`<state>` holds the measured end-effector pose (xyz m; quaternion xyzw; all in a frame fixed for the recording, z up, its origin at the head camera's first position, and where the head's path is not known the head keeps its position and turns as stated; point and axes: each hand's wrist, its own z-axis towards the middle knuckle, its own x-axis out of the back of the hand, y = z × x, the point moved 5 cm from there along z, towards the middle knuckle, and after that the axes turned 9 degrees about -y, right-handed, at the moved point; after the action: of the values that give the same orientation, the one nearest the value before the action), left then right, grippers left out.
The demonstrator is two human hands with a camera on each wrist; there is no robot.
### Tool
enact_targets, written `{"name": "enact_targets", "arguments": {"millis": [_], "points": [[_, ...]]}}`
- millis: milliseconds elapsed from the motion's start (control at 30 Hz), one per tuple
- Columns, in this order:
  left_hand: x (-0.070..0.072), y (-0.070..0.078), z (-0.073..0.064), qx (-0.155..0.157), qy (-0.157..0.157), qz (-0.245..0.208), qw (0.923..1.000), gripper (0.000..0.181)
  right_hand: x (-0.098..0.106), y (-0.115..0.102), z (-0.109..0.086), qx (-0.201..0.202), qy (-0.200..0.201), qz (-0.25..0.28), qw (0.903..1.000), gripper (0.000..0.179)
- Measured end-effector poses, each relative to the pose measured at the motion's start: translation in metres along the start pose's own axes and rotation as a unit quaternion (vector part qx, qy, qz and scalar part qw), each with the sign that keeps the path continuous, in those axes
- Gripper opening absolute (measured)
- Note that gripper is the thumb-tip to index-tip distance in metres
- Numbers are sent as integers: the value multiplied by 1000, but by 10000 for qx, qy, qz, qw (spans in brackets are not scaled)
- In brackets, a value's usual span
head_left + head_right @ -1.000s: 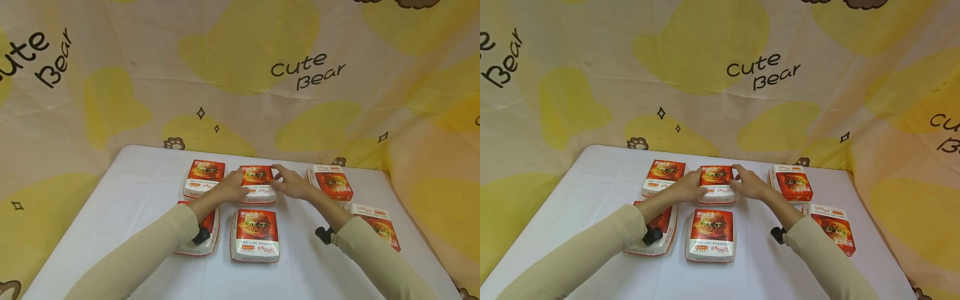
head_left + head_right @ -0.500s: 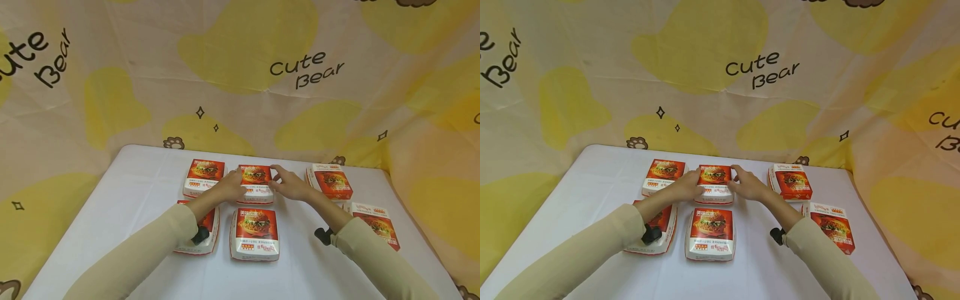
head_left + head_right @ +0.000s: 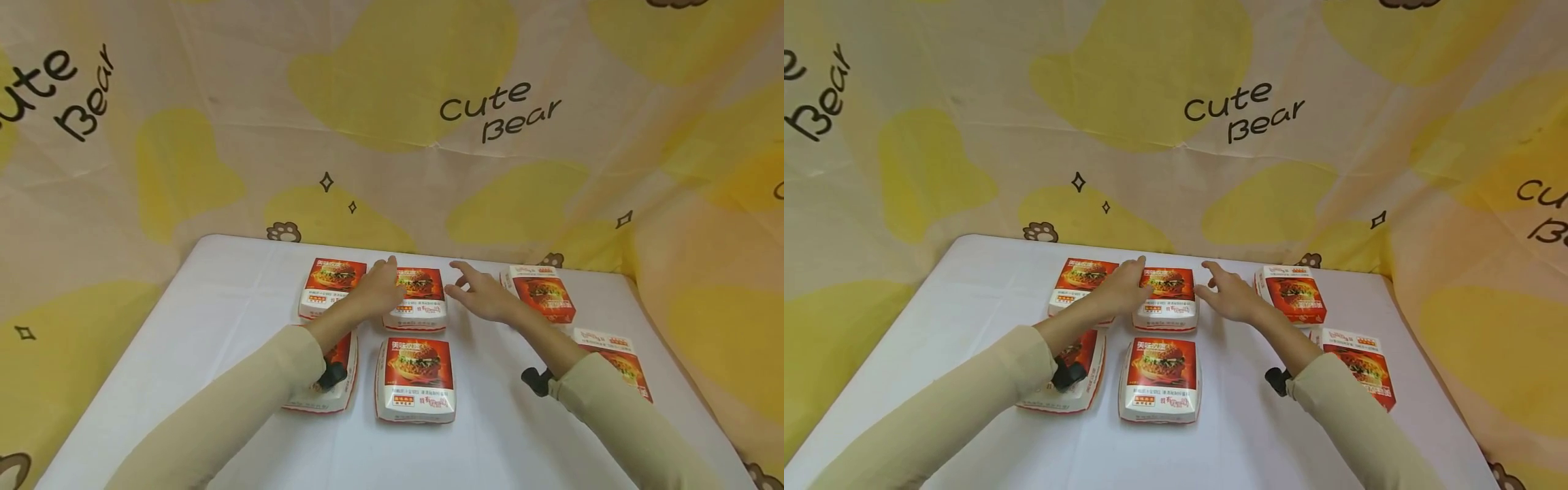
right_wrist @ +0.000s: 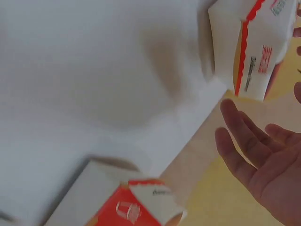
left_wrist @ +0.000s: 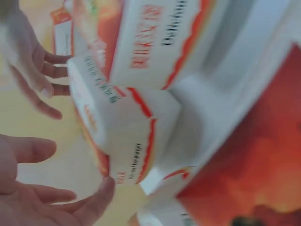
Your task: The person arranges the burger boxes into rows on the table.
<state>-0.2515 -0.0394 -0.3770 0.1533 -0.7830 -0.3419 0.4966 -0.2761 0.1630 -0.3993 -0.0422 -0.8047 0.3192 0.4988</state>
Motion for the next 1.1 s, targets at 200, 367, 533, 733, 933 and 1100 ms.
{"name": "enact_targets", "arguments": {"millis": [200, 367, 533, 733, 933, 1100], "points": [[12, 21, 4, -713, 653, -369, 9946, 64, 28, 14, -14, -66, 533, -214, 9983, 61], [15, 39, 7, -1287, 959, -410, 9862, 52, 54, 33, -28, -102, 680, -71, 9976, 61], [12, 50, 13, -1566, 1034, -416, 9813, 42, 76, 57, -39, -307, 811, -93, 9962, 64], [2, 58, 21, -1624, 1051, -229, 9808, 37, 85, 86, -47, -533, 827, 63, 9951, 64], [-13, 63, 32, -1565, 877, -321, 9833, 40, 81, 109, -56, -890, 543, 92, 9945, 65], [-26, 69, 40, -1524, 584, -530, 9852, 47, 80, 127, -63, -1343, 216, 484, 9895, 74]]}}
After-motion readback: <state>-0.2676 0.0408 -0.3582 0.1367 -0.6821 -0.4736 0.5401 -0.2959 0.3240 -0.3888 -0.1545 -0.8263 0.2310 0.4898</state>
